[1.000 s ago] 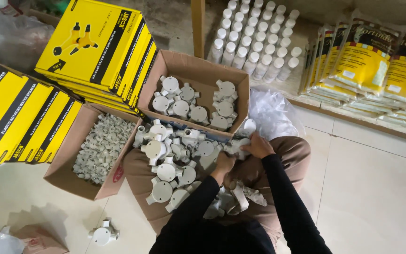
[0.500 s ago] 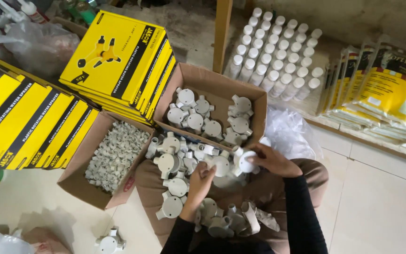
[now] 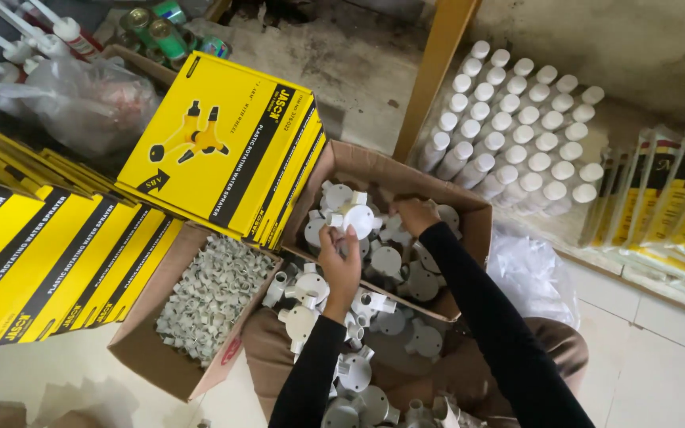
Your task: Sorting and inspecting small white plastic sprayer components from a cardboard box while sitting on the floor
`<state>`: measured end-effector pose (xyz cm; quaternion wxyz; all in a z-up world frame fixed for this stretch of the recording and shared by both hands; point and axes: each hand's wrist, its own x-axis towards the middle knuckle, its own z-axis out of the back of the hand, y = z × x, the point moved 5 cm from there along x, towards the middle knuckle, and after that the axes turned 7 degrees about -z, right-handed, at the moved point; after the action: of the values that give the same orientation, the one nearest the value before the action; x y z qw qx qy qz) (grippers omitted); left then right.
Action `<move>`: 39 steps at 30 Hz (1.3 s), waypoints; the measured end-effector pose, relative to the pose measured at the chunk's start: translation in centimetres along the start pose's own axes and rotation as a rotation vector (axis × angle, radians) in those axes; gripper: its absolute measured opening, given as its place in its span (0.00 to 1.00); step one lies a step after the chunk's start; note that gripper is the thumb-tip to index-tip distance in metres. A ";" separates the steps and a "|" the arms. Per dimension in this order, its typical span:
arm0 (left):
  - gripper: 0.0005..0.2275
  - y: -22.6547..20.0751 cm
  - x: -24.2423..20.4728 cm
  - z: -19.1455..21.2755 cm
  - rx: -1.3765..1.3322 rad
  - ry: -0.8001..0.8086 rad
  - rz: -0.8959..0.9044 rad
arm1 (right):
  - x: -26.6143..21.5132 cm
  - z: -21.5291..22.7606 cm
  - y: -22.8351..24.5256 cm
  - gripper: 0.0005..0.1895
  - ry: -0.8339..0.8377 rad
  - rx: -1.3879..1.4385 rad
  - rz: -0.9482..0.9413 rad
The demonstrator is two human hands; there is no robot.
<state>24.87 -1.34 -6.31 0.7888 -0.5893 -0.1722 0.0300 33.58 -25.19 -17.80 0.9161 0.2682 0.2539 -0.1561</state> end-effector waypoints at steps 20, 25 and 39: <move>0.19 -1.8 4.4 -6.8 0.384 0.509 -0.148 | -2.6 1.0 0.5 0.19 0.026 0.195 -0.008; 0.24 8.4 3.0 -14.0 0.491 0.713 -0.159 | -11.6 7.6 2.7 0.14 -0.176 0.135 0.175; 0.24 14.4 0.1 -17.3 1.104 1.184 -0.069 | -11.9 5.8 -0.5 0.13 -0.366 0.126 0.226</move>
<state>32.49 -12.89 -24.07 0.9267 -0.0273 0.2955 -0.2305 25.79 -27.09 -7.21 0.9401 0.3186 0.0414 -0.1141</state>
